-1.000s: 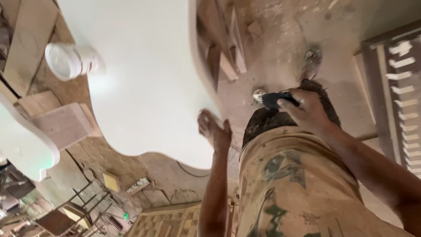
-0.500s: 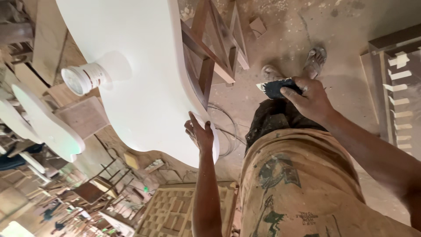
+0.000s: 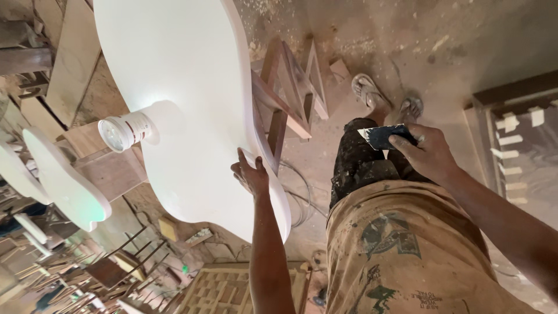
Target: The person applies a filler substance to a white, irregularly shaped table surface using a small scraper. They repeatedly scoop filler from a container and spread it across the table, moving around the object to cover different areas.
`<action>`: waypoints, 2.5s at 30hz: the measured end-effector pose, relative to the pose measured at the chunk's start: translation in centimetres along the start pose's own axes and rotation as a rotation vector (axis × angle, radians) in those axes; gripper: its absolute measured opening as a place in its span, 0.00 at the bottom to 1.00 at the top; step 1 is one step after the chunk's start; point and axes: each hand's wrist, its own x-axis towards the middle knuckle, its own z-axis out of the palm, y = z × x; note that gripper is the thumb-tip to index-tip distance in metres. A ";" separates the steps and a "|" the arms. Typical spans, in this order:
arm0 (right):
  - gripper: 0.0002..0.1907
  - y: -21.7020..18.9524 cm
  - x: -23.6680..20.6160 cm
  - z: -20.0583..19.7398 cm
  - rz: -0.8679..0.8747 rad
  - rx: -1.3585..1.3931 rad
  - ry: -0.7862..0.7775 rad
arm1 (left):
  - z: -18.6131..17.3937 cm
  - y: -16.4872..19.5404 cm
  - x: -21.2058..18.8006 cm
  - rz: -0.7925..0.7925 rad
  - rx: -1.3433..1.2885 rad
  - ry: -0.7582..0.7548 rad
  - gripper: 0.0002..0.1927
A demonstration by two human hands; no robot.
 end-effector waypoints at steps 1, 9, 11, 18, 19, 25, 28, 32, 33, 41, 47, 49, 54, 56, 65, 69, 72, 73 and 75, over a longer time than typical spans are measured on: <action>0.15 -0.6 0.6 -0.4 -0.025 0.016 0.003 | -0.2 0.4 0.6 0.005 -0.026 0.015 0.38; 0.16 -6.8 8.2 -2.2 0.009 0.334 -0.079 | -0.9 5.0 5.7 -0.121 -0.269 0.018 0.34; 0.16 -9.1 10.5 -2.4 0.013 0.390 -0.082 | -0.9 6.2 6.5 -0.014 -0.302 0.129 0.33; 0.14 -16.9 18.1 -2.1 -0.088 -0.188 -0.048 | -1.6 8.9 8.5 -0.122 -0.358 0.140 0.31; 0.14 -18.0 19.0 -2.0 -0.155 -0.174 -0.063 | -1.8 9.1 8.5 -0.122 -0.369 0.152 0.31; 0.13 -24.2 26.3 -1.2 -0.172 -0.278 -0.211 | -2.8 10.5 9.3 -0.227 -0.388 0.171 0.31; 0.13 -27.0 30.1 -0.3 -0.233 -0.250 -0.386 | -3.0 11.4 9.5 -0.307 -0.407 0.183 0.31; 0.13 -30.9 34.3 1.4 -0.350 -0.424 -0.553 | -3.2 12.9 10.0 -0.441 -0.393 0.214 0.28; 0.12 -31.9 35.1 1.9 -0.378 -0.412 -0.583 | -3.1 13.2 10.0 -0.484 -0.366 0.204 0.27; 0.12 -37.2 37.9 8.5 -0.458 -0.533 -0.715 | -3.0 12.7 10.5 -0.579 -0.485 0.298 0.15; 0.12 -37.2 34.9 15.8 -0.561 -0.803 -0.799 | -0.4 9.1 11.1 -0.440 -0.564 0.301 0.09; 0.13 -37.5 33.8 18.2 -0.658 -0.853 -0.819 | 0.5 7.8 11.2 -0.411 -0.594 0.348 0.09; 0.14 -39.5 33.0 22.8 -0.666 -0.906 -0.795 | 1.2 7.0 12.5 -0.388 -0.653 0.432 0.07; 0.12 -40.1 32.8 23.2 -0.661 -1.000 -0.744 | 1.0 7.4 12.5 -0.381 -0.692 0.428 0.07; 0.12 -40.1 32.5 27.8 -0.869 -1.109 -0.781 | -1.0 6.3 13.4 -0.330 -0.769 0.473 0.06; 0.17 -39.6 33.2 30.5 -1.000 -1.221 -0.845 | -1.1 6.0 13.2 -0.329 -0.773 0.446 0.05; 0.18 -38.5 34.1 31.8 -1.137 -1.307 -0.845 | -0.1 6.5 12.8 -0.326 -0.772 0.458 0.05; 0.19 -38.1 34.2 32.2 -1.188 -1.337 -0.840 | 0.3 6.6 12.7 -0.326 -0.778 0.458 0.05; 0.19 -37.6 34.5 33.0 -1.265 -1.364 -0.833 | 1.2 6.9 12.6 -0.335 -0.782 0.463 0.05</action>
